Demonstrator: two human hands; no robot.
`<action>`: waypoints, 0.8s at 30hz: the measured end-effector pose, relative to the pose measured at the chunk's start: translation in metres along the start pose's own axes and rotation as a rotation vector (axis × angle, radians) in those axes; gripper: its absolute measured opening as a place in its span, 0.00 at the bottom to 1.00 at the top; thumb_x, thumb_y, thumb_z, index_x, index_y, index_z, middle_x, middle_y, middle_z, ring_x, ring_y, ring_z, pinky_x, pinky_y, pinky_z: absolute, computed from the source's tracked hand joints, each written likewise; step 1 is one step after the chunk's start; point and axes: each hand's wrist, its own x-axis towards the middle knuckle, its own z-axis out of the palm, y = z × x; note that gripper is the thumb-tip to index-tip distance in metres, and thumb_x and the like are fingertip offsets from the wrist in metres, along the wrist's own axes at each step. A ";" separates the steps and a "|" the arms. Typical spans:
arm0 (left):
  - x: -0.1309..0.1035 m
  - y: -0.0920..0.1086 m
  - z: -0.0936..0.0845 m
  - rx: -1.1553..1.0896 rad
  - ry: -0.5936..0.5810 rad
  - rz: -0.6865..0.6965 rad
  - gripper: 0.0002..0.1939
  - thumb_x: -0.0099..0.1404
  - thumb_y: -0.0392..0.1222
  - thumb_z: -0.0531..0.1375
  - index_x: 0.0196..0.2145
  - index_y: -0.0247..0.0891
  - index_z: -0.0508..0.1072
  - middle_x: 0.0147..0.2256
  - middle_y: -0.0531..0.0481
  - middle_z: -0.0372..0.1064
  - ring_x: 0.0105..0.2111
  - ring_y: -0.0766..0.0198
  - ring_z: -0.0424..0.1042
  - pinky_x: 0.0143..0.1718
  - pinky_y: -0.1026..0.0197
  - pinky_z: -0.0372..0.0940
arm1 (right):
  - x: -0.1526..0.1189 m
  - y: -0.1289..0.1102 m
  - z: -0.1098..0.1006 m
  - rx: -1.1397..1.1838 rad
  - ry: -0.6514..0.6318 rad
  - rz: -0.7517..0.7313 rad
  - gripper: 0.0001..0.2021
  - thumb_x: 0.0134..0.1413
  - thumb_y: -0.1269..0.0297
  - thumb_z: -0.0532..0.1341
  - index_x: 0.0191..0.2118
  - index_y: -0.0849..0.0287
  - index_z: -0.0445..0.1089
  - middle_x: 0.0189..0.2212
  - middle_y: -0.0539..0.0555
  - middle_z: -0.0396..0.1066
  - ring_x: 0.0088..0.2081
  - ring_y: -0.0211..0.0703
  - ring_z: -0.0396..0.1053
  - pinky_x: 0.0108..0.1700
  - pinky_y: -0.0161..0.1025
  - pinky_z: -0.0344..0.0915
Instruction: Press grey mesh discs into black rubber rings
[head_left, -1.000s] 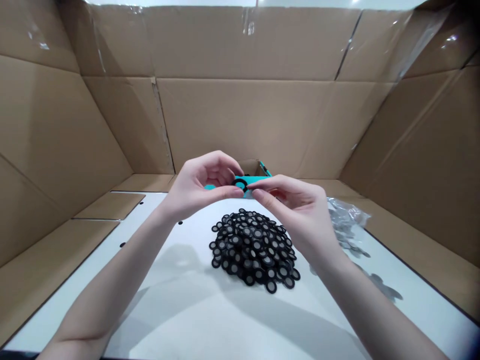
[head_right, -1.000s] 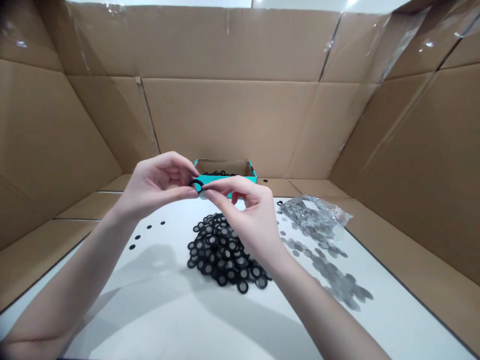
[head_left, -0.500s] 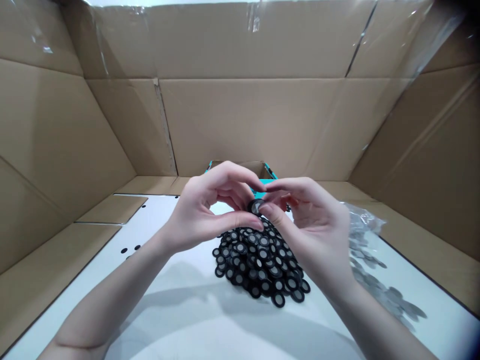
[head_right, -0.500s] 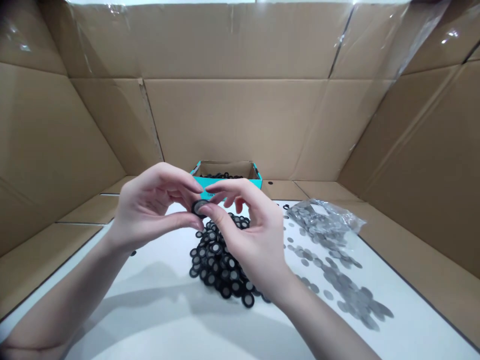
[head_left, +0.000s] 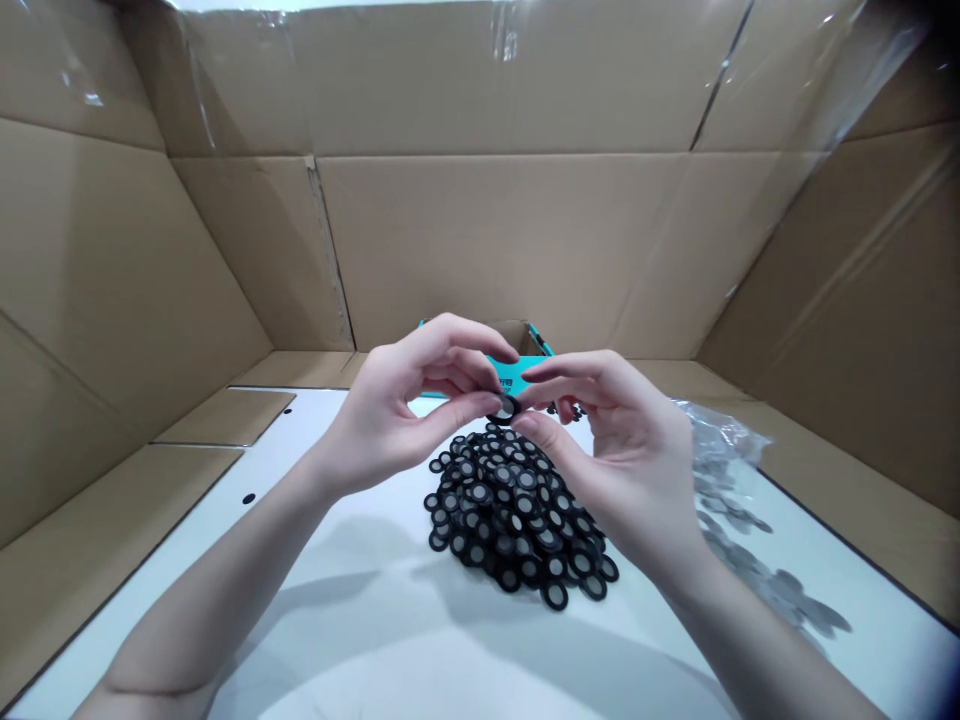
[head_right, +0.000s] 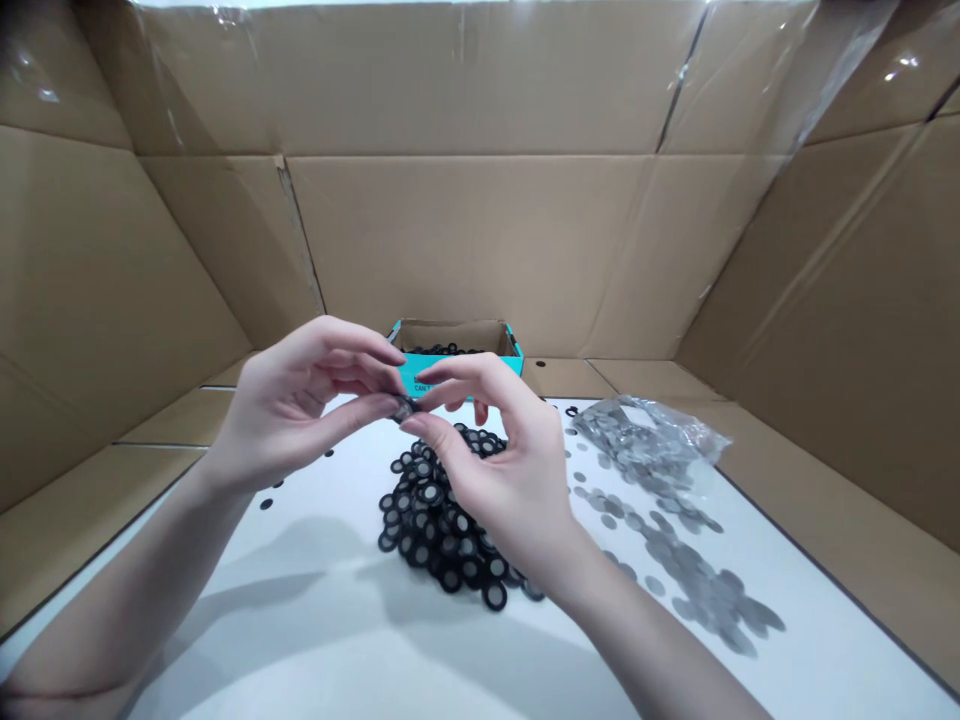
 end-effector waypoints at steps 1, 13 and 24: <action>0.000 0.000 0.000 0.005 0.006 0.000 0.16 0.67 0.25 0.64 0.49 0.38 0.73 0.38 0.52 0.78 0.39 0.70 0.79 0.45 0.70 0.76 | 0.000 0.000 -0.001 -0.005 -0.007 0.002 0.13 0.55 0.76 0.68 0.42 0.51 0.72 0.34 0.43 0.79 0.37 0.37 0.76 0.37 0.40 0.62; -0.001 0.004 0.002 0.177 -0.115 -0.002 0.18 0.70 0.26 0.59 0.53 0.40 0.67 0.37 0.54 0.74 0.37 0.71 0.76 0.44 0.67 0.74 | 0.001 -0.001 -0.004 -0.009 -0.050 0.094 0.11 0.54 0.75 0.66 0.39 0.51 0.70 0.28 0.44 0.76 0.31 0.41 0.72 0.38 0.44 0.61; -0.003 0.010 -0.004 0.299 -0.259 -0.140 0.13 0.69 0.29 0.58 0.47 0.41 0.64 0.32 0.56 0.71 0.31 0.69 0.72 0.32 0.66 0.67 | 0.005 0.001 -0.011 0.046 -0.204 0.156 0.13 0.52 0.76 0.65 0.37 0.53 0.62 0.26 0.42 0.66 0.31 0.38 0.71 0.37 0.39 0.62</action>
